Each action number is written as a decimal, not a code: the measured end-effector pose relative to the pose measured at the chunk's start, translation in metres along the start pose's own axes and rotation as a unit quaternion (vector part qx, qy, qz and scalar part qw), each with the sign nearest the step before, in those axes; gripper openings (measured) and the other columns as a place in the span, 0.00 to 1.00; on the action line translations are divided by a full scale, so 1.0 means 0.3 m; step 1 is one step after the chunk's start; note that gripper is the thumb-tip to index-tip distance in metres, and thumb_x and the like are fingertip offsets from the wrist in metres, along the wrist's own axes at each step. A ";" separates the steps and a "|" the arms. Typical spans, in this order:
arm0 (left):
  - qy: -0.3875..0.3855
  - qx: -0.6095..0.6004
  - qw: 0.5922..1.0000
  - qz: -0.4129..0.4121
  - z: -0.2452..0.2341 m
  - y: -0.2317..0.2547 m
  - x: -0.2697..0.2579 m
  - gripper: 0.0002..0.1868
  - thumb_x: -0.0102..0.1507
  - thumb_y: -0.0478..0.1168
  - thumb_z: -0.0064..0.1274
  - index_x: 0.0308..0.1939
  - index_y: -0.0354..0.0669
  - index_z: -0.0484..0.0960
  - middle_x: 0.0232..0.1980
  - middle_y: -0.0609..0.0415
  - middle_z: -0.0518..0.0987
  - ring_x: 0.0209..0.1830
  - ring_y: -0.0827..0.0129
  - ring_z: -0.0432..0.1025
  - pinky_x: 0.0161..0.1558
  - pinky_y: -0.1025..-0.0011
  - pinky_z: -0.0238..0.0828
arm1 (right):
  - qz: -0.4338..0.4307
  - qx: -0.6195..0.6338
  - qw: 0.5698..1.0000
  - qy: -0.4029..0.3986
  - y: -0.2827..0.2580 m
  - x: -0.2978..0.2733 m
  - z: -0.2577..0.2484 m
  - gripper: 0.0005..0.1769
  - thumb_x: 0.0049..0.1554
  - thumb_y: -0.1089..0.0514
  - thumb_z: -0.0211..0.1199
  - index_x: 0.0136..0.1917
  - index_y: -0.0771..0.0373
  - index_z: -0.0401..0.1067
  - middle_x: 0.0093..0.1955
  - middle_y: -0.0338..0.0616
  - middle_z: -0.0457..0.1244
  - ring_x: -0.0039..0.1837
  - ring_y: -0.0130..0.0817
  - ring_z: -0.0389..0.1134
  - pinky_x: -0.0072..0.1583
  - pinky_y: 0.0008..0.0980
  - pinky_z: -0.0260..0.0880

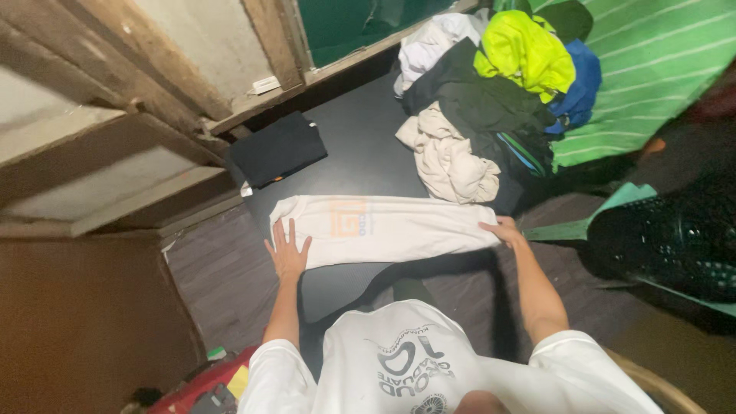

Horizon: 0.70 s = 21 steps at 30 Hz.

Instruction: The person empties a laundry basket onto a table and folds several items of clothing one by one, including a two-toned t-shirt, a black t-shirt, a white t-shirt, neon shorts, and black pants. The folded items are stacked on the table.

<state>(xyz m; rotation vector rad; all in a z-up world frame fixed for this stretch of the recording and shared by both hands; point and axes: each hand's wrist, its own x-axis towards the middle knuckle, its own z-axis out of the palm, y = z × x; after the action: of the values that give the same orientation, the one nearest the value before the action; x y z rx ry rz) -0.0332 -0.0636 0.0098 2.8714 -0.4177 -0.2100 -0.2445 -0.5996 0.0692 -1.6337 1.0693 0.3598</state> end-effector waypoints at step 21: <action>-0.101 -0.633 0.764 -0.076 0.042 0.189 0.027 0.26 0.68 0.56 0.48 0.61 0.43 0.80 0.57 0.46 0.82 0.53 0.57 0.76 0.52 0.58 0.72 | -0.212 -0.165 0.960 0.076 -0.426 -0.089 0.528 0.49 0.56 0.52 0.65 0.79 0.70 0.42 0.70 0.73 0.57 0.71 0.62 0.61 0.71 0.44 0.58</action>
<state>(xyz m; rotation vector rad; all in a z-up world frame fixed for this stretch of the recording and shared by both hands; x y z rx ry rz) -0.0428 -0.1215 0.0109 1.5184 -0.0012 -0.5657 -0.1136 -0.4468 0.1102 -2.1642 0.7649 0.1322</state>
